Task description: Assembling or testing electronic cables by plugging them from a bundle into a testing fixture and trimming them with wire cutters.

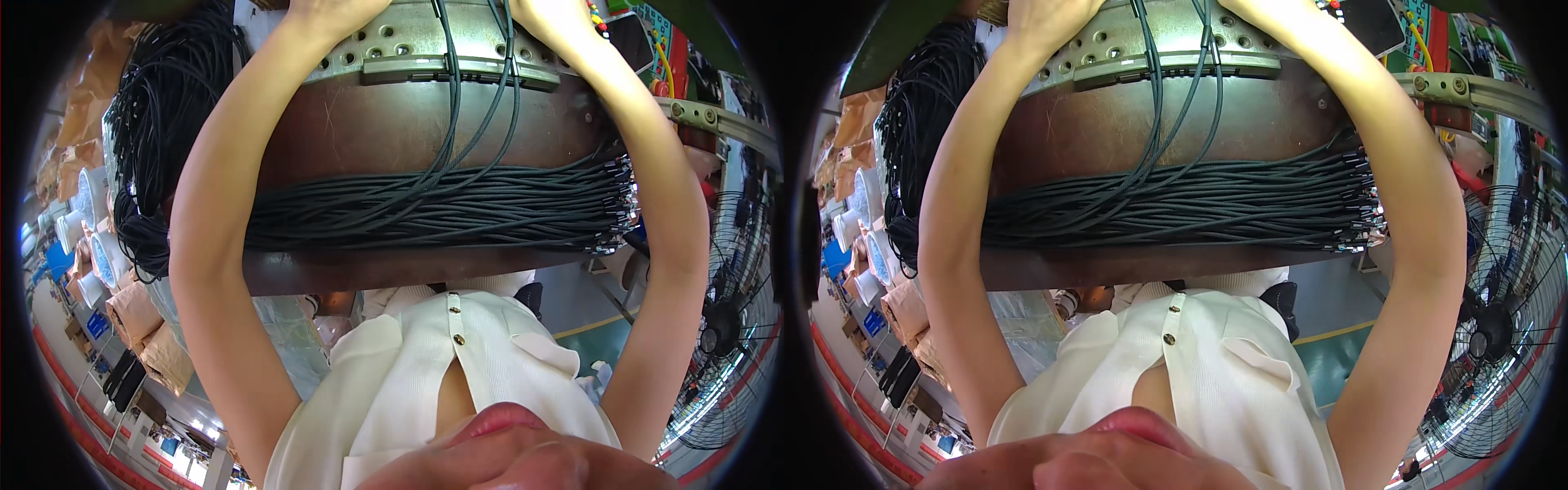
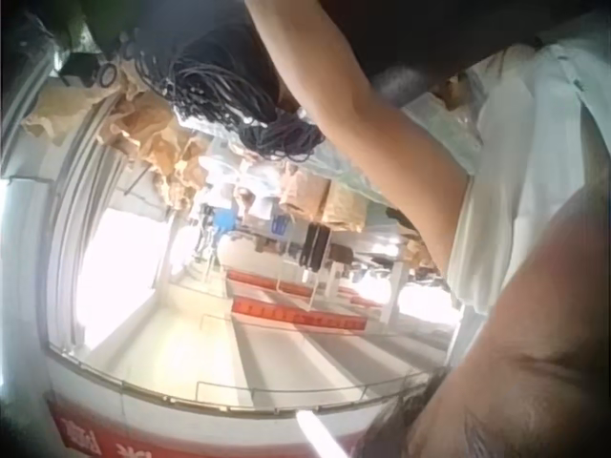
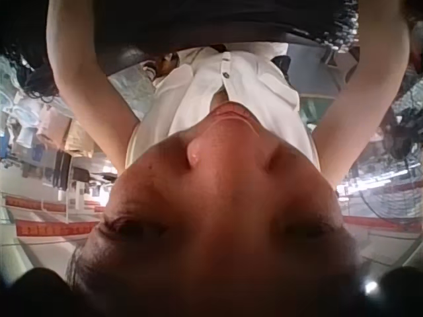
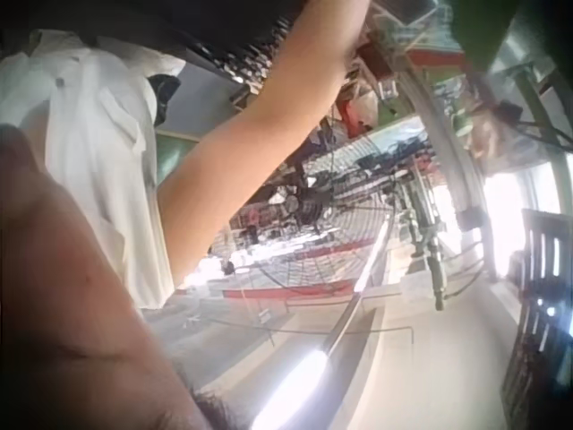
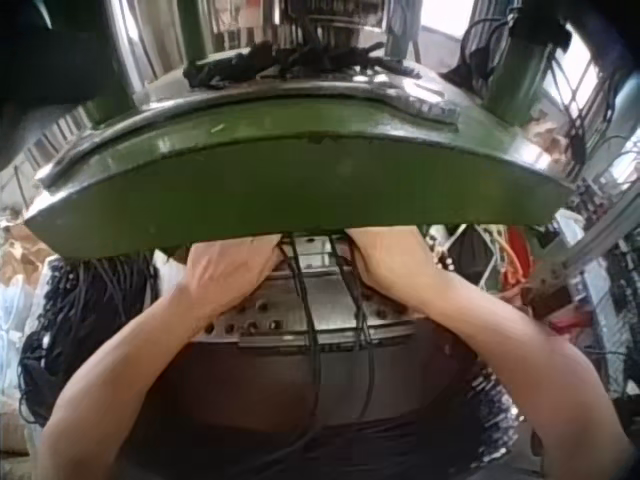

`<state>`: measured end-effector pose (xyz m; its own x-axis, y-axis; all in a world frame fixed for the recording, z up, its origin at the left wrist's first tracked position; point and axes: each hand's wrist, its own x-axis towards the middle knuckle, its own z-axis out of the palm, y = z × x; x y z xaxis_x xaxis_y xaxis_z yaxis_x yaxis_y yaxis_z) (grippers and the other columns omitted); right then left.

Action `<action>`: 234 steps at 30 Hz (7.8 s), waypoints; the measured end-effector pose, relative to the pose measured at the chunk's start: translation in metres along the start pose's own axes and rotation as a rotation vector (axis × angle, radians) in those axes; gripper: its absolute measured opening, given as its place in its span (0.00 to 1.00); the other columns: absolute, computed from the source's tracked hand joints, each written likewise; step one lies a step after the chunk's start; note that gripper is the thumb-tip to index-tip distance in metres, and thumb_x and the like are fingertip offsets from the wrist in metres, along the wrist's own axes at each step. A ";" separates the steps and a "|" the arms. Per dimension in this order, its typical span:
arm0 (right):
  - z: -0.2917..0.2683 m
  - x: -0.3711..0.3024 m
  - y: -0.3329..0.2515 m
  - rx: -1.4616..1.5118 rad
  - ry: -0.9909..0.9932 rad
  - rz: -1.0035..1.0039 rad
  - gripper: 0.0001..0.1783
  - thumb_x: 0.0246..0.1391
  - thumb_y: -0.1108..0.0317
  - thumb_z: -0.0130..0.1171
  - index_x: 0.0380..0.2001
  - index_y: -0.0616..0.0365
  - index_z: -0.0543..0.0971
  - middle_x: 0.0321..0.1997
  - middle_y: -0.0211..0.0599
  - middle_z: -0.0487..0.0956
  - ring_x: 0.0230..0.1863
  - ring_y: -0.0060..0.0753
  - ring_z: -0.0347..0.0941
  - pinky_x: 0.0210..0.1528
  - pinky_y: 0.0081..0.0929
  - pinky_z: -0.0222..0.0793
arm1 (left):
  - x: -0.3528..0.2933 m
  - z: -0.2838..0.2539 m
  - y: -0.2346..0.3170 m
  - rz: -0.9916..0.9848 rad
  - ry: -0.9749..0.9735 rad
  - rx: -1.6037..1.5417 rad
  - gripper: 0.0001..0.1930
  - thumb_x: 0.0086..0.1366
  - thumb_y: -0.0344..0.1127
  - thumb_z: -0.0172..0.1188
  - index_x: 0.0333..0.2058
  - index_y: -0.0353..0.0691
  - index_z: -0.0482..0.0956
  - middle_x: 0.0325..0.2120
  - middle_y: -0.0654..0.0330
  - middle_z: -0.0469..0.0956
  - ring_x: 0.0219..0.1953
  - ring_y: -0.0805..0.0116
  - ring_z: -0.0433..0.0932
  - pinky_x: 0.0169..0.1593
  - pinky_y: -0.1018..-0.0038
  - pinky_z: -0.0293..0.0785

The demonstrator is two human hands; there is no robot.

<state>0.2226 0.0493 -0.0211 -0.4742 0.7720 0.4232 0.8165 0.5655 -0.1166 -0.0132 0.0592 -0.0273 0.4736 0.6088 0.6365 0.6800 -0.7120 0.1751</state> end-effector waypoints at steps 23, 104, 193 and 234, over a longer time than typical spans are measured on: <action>-0.014 0.018 0.000 -0.030 -0.197 0.146 0.19 0.57 0.55 0.54 0.41 0.59 0.79 0.38 0.50 0.80 0.40 0.48 0.76 0.42 0.44 0.72 | -0.001 0.003 -0.003 -0.190 -0.027 -0.433 0.16 0.58 0.38 0.64 0.41 0.34 0.79 0.36 0.49 0.80 0.38 0.53 0.78 0.42 0.62 0.75; 0.001 -0.085 -0.027 0.011 -0.079 -0.154 0.14 0.60 0.58 0.54 0.44 0.53 0.77 0.35 0.41 0.78 0.37 0.41 0.76 0.38 0.32 0.72 | -0.155 -0.164 0.076 -0.728 -0.361 -0.497 0.14 0.59 0.33 0.64 0.40 0.29 0.80 0.38 0.51 0.80 0.44 0.62 0.79 0.48 0.71 0.72; -0.067 -0.139 -0.105 0.316 -0.105 -0.071 0.06 0.45 0.78 0.60 0.29 0.57 0.75 0.30 0.34 0.73 0.36 0.41 0.72 0.35 0.36 0.70 | -0.124 -0.084 0.245 -1.376 -0.043 -2.075 0.19 0.74 0.46 0.42 0.40 0.35 0.74 0.18 0.69 0.62 0.19 0.82 0.54 0.24 0.82 0.53; -0.105 -0.151 -0.103 0.160 0.269 -0.338 0.15 0.40 0.74 0.59 0.37 0.57 0.77 0.36 0.36 0.78 0.37 0.42 0.75 0.39 0.34 0.72 | -0.091 -0.110 0.231 -1.104 -0.659 -1.781 0.17 0.73 0.38 0.44 0.37 0.29 0.77 0.28 0.56 0.80 0.31 0.72 0.78 0.36 0.76 0.74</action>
<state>0.2449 -0.1562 0.0212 -0.5858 0.4457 0.6769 0.5593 0.8268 -0.0603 0.0393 -0.1991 0.0379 0.6995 0.6047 -0.3808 -0.1599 0.6518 0.7413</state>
